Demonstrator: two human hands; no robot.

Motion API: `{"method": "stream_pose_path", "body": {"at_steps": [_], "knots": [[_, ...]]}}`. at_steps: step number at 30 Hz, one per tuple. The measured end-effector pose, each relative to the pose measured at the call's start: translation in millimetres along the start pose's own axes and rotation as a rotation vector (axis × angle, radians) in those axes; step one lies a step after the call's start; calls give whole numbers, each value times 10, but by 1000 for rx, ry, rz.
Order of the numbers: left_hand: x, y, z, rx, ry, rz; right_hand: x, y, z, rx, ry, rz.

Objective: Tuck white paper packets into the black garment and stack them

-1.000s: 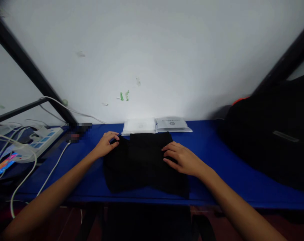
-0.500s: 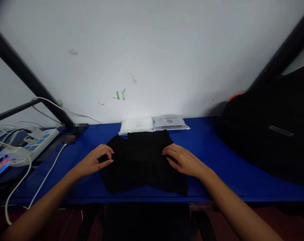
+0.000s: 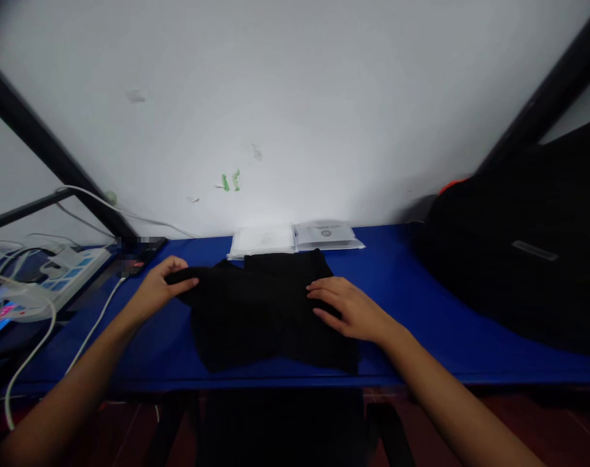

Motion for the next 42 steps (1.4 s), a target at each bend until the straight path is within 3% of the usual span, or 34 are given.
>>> {"method": "stream_pose_path", "body": {"at_steps": [4,7,9,14,18,20,21,26,29,31,35,42], "knots": [[154,27,45,-343,-119,-281,7,37,34,-7,-26,17],[202,146,5,-549,-51,-378,5,44,43,-3,-36,17],[207,241,-66,-568,36,-400,1,40,44,-4,-36,22],[162,547,-292,-185,303,-262,-3,24,44,10,-24,17],[49,866,-406,206,569,164,-1,20,47,17,-17,13],[-16,956,-410,278,598,336,0,21,51,8,-12,25],[-40,967,-403,280,587,369,0,21,53,6,-11,30],[-63,802,-282,151,556,249,-5,19,50,30,3,22],[-40,684,-98,254,450,77,8,-5,23,45,38,-5],[-33,652,38,391,332,30,41,-27,-10,39,85,-4],[-40,684,168,561,205,86,165,-49,-80,21,143,62],[5,755,-19,523,220,110,288,-50,-136,-6,138,146]]}}
Point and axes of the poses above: each hand's wrist, its own x-axis towards the middle knuckle, its own y-axis out of the palm, z = x × y, the point moved 2 cm from there along x, towards the middle knuckle, and after that the axes turned 1 degree about y, right-handed, at the moved point
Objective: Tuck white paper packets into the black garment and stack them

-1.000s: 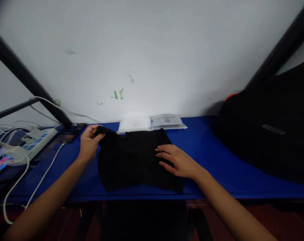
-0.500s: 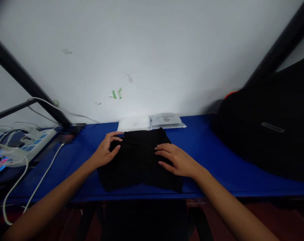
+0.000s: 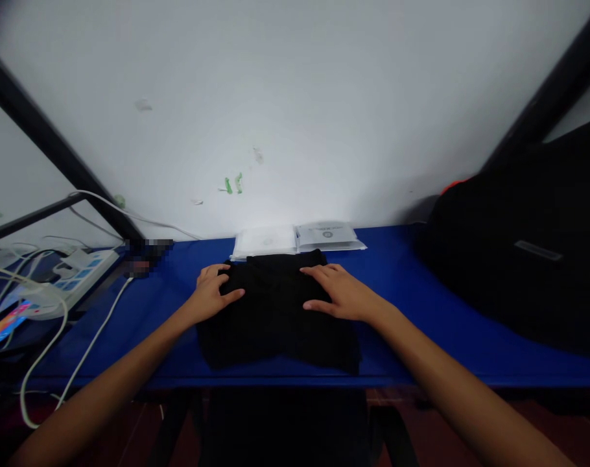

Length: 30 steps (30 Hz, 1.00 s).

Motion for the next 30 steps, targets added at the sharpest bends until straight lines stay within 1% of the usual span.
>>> {"method": "stream_pose_path", "body": {"at_steps": [3,7,9,10,11,12,14,15,16,17,18,20,24,26,28,30], "knots": [[73,-124,22,-131,-12,-102,-39,3,-30,6,38,-1],[151,-299,85,-388,-65,-279,-85,22,-44,14,47,-2],[150,-325,39,-462,-9,-327,-85,31,-33,12,32,-11],[138,-317,-14,-466,58,-314,-82,34,-28,10,29,-15],[119,-296,-84,-446,147,-265,-78,37,-23,6,28,-17],[93,-264,-163,-405,247,-179,-76,38,-19,3,30,-18],[27,-188,-320,-274,444,53,-79,40,-14,0,33,-14],[-6,-156,-381,-196,516,154,-85,40,-12,0,33,-12],[-33,-135,-427,-123,563,224,-92,41,-12,1,33,-9],[-51,-122,-459,-64,588,262,-99,43,-13,2,33,-7],[-61,-116,-482,-20,596,277,-106,47,-15,3,32,-4],[-62,-103,-514,32,585,268,-113,60,-24,3,29,-1],[-39,-33,-578,158,530,187,-105,79,-55,-13,19,-10],[-26,7,-611,216,527,154,-99,68,-57,-19,13,-16],[-7,22,-637,216,524,115,-87,39,-28,-12,8,-21],[17,-2,-672,128,514,44,-52,0,46,8,-4,-52]]}}
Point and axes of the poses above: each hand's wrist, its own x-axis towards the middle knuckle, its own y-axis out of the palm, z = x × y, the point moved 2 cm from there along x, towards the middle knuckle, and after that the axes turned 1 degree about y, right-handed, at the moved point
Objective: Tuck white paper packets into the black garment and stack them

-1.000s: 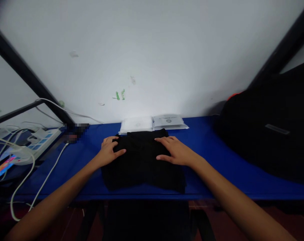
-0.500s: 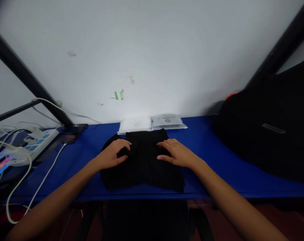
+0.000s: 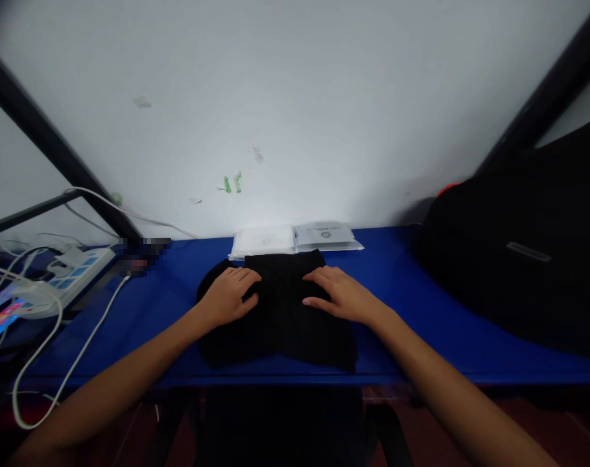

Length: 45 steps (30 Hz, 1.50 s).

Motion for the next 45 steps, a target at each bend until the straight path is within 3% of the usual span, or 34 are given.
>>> {"method": "stream_pose_path", "body": {"at_steps": [5,8,11,14,18,26,33,40,45], "knots": [[128,-161,-116,-304,51,-209,269,-21,286,23,-128,-103],[225,-219,-94,-447,112,-184,496,10,365,-29,-143,-40],[341,-176,151,-548,94,-116,665,12,346,-54,-100,-7],[478,-25,561,-433,-102,-97,733,47,309,-54,-113,-12],[637,223,959,-227,-97,27,690,203,277,-104,-143,57],[752,423,1175,-128,-113,120,577,316,296,-60,-157,132],[764,306,1104,9,-63,52,540,330,265,-118,-209,131],[542,-21,690,79,17,-236,419,129,392,-76,-475,-257],[272,-32,360,-31,142,-131,425,82,414,-149,-504,-321]]}}
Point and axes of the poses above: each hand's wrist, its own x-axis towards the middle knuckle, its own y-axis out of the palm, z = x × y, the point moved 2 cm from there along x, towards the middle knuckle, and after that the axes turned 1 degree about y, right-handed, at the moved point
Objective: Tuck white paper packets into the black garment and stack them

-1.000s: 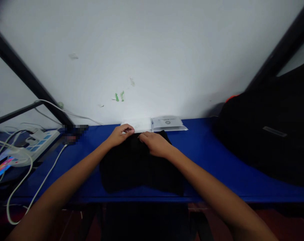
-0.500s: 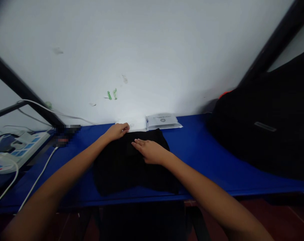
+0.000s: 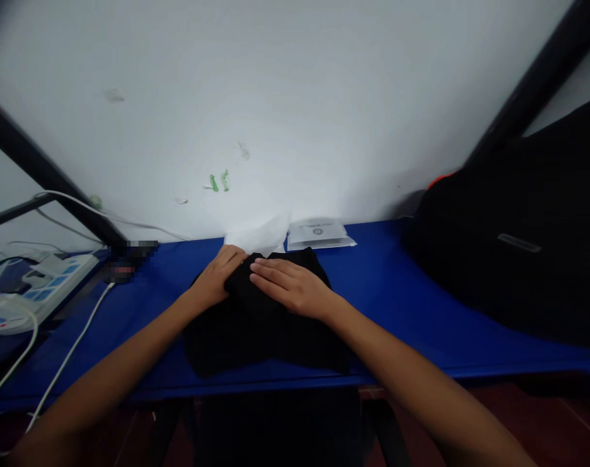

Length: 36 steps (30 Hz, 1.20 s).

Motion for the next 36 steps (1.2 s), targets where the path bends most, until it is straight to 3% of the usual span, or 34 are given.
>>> {"method": "stream_pose_path", "body": {"at_steps": [5,14,23,28,33,36], "knots": [[-123,94,-74,-15,-45,54,-23,90,-62,-51,-13,48],[-168,148,-78,38,-112,13,-39,278,-129,-39,122,315],[-182,194,-78,51,-160,116,-15,252,-161,-3,250,407],[-183,219,-129,202,-220,233,-25,255,-180,72,348,438],[-211,258,-134,237,-285,368,-13,304,-182,-23,400,516],[-204,247,-153,179,-289,393,-31,333,-197,-93,373,493]]}}
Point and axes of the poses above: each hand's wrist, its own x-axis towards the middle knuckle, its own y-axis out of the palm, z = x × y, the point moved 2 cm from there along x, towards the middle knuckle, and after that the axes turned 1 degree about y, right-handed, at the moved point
